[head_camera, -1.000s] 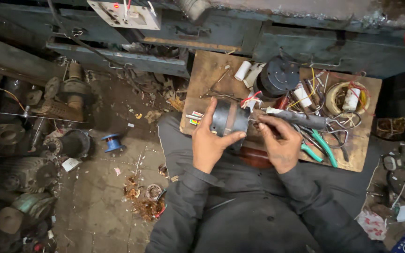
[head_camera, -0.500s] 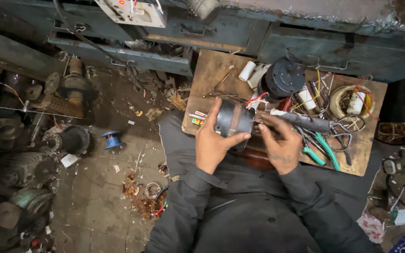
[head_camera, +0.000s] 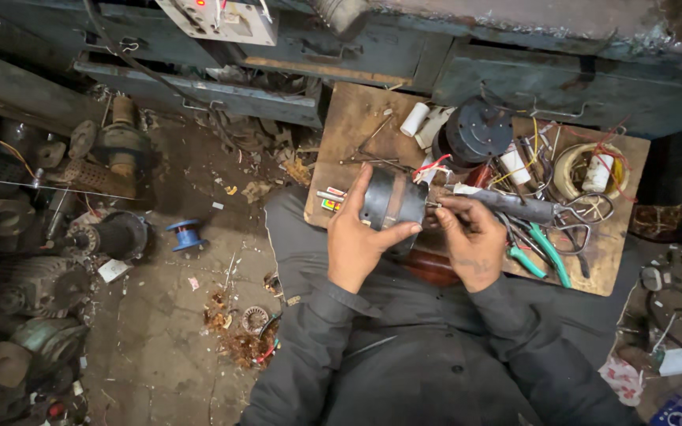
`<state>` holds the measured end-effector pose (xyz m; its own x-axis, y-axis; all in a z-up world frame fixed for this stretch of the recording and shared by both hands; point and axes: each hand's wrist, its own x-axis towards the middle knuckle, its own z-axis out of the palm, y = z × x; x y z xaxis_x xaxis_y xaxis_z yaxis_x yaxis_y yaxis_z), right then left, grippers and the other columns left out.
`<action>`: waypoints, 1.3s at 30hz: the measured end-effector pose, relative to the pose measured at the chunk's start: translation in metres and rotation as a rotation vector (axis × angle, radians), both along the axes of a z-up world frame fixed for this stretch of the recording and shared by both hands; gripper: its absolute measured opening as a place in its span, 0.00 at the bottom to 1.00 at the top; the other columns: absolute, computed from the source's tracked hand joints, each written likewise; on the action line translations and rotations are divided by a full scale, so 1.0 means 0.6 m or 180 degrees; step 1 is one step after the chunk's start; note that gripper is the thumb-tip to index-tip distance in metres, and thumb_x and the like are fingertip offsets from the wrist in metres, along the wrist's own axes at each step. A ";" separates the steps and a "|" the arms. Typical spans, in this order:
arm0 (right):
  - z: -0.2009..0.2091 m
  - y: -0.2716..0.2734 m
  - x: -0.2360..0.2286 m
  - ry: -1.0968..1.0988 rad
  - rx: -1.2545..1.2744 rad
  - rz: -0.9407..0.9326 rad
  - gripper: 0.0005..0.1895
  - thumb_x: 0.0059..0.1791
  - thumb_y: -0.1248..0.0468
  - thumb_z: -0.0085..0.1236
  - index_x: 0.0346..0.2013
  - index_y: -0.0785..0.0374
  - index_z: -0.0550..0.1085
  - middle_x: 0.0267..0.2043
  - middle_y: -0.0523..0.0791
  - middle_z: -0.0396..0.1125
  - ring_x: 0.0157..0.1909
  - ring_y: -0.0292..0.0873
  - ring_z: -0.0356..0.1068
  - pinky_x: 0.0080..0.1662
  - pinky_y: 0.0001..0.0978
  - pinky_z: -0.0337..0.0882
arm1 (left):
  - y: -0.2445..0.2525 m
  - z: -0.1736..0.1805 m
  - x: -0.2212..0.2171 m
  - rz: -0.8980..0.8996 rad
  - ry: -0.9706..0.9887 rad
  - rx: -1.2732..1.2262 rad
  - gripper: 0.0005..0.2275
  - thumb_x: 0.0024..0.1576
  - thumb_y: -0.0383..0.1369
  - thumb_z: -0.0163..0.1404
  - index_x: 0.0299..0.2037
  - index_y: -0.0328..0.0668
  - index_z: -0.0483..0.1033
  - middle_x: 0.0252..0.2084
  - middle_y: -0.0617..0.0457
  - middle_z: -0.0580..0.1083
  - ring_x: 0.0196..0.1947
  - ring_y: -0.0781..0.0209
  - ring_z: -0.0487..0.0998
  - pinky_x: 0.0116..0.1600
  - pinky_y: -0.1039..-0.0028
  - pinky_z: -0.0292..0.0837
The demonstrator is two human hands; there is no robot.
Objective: The person assembles a small electric motor by inserting a rotor into a stator and securing the housing halves. They then use pliers to crimp metal tabs on the motor casing to lock the components together.
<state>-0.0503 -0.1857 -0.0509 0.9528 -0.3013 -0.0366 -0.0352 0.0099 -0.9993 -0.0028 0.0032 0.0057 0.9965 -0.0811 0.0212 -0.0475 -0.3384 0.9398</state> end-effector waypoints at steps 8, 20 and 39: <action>0.047 -0.005 0.010 -0.0236 -0.2032 0.0182 0.09 0.57 0.63 0.56 0.39 0.68 0.75 0.36 0.49 0.70 0.35 0.39 0.68 0.39 0.31 0.67 | 0.001 0.001 0.000 -0.0016 0.0007 -0.0015 0.47 0.38 0.41 0.72 0.69 0.31 0.64 0.67 0.38 0.71 0.67 0.50 0.74 0.67 0.67 0.69; 0.042 -0.013 0.017 -0.0289 -0.1404 0.0338 0.07 0.52 0.69 0.61 0.43 0.68 0.75 0.41 0.46 0.72 0.40 0.37 0.69 0.41 0.26 0.67 | -0.008 -0.006 -0.011 0.0368 -0.0359 0.0143 0.43 0.38 0.41 0.73 0.65 0.31 0.68 0.70 0.38 0.68 0.69 0.48 0.71 0.69 0.66 0.68; -0.023 -0.022 0.020 0.0962 -0.0100 0.0484 0.17 0.60 0.57 0.49 0.34 0.67 0.73 0.26 0.43 0.65 0.24 0.37 0.65 0.28 0.28 0.64 | -0.005 -0.008 -0.017 0.0287 -0.0290 0.0098 0.42 0.42 0.41 0.71 0.67 0.32 0.67 0.70 0.39 0.68 0.69 0.50 0.72 0.68 0.68 0.69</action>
